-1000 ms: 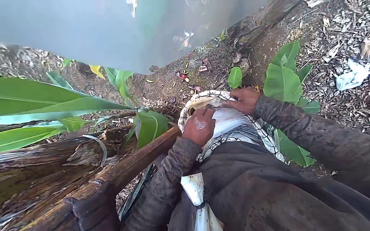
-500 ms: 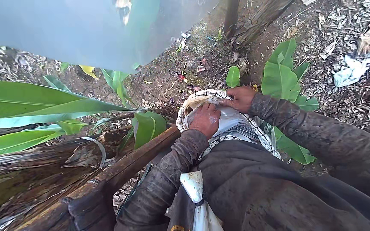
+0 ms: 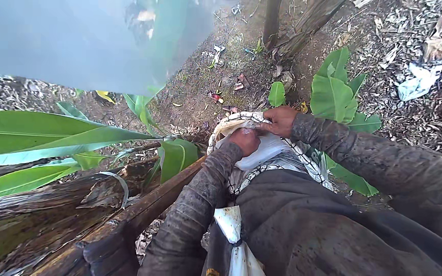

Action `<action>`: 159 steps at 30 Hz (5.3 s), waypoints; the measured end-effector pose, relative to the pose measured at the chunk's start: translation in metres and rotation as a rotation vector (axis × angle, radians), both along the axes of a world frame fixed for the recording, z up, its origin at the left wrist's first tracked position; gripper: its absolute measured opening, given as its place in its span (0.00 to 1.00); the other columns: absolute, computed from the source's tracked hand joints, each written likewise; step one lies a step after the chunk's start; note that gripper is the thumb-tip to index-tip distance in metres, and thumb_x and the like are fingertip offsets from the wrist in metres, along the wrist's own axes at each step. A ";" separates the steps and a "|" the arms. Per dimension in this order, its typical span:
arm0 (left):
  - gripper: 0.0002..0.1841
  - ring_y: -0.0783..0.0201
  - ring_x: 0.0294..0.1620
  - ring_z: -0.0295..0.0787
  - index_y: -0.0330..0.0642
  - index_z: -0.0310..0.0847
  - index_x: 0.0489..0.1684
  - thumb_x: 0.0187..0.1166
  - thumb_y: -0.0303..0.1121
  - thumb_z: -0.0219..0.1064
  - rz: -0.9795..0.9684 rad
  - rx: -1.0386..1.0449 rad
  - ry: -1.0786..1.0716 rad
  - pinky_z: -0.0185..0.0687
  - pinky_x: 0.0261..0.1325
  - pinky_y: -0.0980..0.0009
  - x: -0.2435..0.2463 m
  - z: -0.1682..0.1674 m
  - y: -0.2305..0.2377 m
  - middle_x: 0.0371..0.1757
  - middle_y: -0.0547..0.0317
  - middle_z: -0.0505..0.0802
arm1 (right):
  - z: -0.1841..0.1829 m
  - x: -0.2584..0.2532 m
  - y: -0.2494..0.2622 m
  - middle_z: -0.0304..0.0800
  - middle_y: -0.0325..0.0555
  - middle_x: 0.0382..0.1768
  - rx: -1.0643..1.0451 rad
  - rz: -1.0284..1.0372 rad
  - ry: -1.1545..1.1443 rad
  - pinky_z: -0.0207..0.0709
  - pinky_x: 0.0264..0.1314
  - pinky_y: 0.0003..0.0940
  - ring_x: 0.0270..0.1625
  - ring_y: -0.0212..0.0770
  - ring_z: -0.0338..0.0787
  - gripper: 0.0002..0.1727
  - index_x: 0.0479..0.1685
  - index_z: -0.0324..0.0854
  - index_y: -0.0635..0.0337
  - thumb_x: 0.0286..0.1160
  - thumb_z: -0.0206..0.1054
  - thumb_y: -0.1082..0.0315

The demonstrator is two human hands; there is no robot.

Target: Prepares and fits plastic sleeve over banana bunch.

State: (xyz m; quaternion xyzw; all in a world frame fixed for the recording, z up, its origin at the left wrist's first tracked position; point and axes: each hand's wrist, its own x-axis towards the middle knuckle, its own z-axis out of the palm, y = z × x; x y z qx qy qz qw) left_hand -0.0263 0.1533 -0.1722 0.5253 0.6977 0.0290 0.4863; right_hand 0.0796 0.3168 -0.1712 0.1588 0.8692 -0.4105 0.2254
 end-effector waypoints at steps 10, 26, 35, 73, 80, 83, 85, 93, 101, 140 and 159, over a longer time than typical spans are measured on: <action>0.20 0.43 0.56 0.92 0.42 0.89 0.55 0.89 0.48 0.58 -0.032 0.011 0.172 0.84 0.59 0.40 0.022 -0.007 0.013 0.52 0.44 0.94 | 0.001 -0.005 -0.002 0.84 0.50 0.25 0.010 -0.010 -0.020 0.78 0.42 0.59 0.35 0.53 0.88 0.27 0.28 0.81 0.58 0.81 0.65 0.42; 0.18 0.46 0.63 0.90 0.44 0.88 0.57 0.84 0.45 0.62 0.084 0.064 0.173 0.82 0.64 0.40 0.033 -0.022 0.025 0.58 0.46 0.94 | -0.002 -0.005 -0.004 0.84 0.50 0.24 -0.007 -0.015 -0.027 0.78 0.40 0.60 0.34 0.53 0.88 0.28 0.28 0.81 0.59 0.82 0.63 0.42; 0.14 0.43 0.52 0.94 0.39 0.87 0.60 0.80 0.32 0.66 -0.254 0.152 0.171 0.86 0.58 0.44 0.025 -0.017 0.001 0.51 0.44 0.95 | 0.001 0.004 0.015 0.83 0.51 0.25 0.007 0.011 -0.030 0.77 0.40 0.58 0.34 0.54 0.87 0.26 0.32 0.81 0.61 0.84 0.63 0.44; 0.13 0.59 0.42 0.92 0.35 0.90 0.42 0.87 0.35 0.63 0.582 0.636 -0.078 0.88 0.54 0.56 0.002 0.061 0.004 0.40 0.50 0.94 | -0.040 0.087 0.061 0.91 0.60 0.41 0.089 -0.341 -0.199 0.78 0.57 0.70 0.51 0.62 0.91 0.35 0.47 0.87 0.61 0.84 0.55 0.34; 0.09 0.73 0.33 0.89 0.52 0.82 0.39 0.88 0.32 0.57 1.513 1.322 -0.285 0.91 0.43 0.69 -0.057 0.144 -0.076 0.31 0.72 0.90 | 0.103 0.048 0.044 0.88 0.63 0.58 0.133 -0.440 0.434 0.85 0.63 0.55 0.54 0.53 0.92 0.23 0.65 0.82 0.68 0.84 0.63 0.56; 0.09 0.74 0.30 0.88 0.51 0.81 0.34 0.86 0.29 0.59 1.563 1.436 -0.193 0.90 0.39 0.70 -0.063 0.160 -0.084 0.27 0.72 0.89 | 0.155 0.024 0.002 0.90 0.54 0.56 0.069 -0.110 0.633 0.88 0.57 0.49 0.53 0.45 0.91 0.34 0.64 0.83 0.64 0.70 0.72 0.42; 0.08 0.74 0.29 0.88 0.51 0.83 0.36 0.86 0.32 0.61 1.572 1.423 -0.170 0.90 0.38 0.70 -0.056 0.161 -0.087 0.27 0.72 0.89 | 0.155 0.016 -0.013 0.88 0.53 0.63 0.105 0.065 0.407 0.85 0.62 0.58 0.60 0.52 0.90 0.41 0.77 0.77 0.56 0.69 0.74 0.39; 0.09 0.72 0.26 0.86 0.37 0.84 0.34 0.84 0.29 0.63 1.825 1.322 0.110 0.86 0.35 0.72 -0.054 0.151 -0.115 0.25 0.63 0.88 | 0.143 -0.022 0.003 0.96 0.54 0.39 -0.016 0.330 0.239 0.87 0.56 0.58 0.42 0.52 0.96 0.14 0.53 0.91 0.64 0.86 0.62 0.65; 0.24 0.63 0.58 0.87 0.25 0.74 0.65 0.75 0.32 0.71 1.672 1.495 0.556 0.86 0.61 0.65 -0.042 0.164 -0.117 0.57 0.46 0.88 | 0.159 -0.045 -0.002 0.93 0.48 0.29 -0.164 0.221 0.329 0.91 0.40 0.41 0.30 0.40 0.94 0.09 0.38 0.89 0.67 0.76 0.71 0.67; 0.14 0.48 0.50 0.95 0.43 0.89 0.57 0.75 0.30 0.65 0.892 0.824 0.846 0.92 0.48 0.47 -0.004 0.240 -0.139 0.51 0.47 0.94 | 0.338 -0.043 -0.002 0.76 0.25 0.17 0.127 0.575 0.916 0.67 0.18 0.20 0.19 0.18 0.72 0.16 0.31 0.85 0.48 0.80 0.65 0.48; 0.21 0.32 0.62 0.86 0.26 0.87 0.49 0.90 0.41 0.60 0.716 -0.069 1.158 0.70 0.68 0.32 -0.179 0.529 -0.170 0.53 0.28 0.91 | 0.414 -0.185 -0.011 0.91 0.54 0.33 0.329 0.319 0.937 0.80 0.45 0.62 0.38 0.53 0.90 0.13 0.42 0.89 0.63 0.83 0.69 0.60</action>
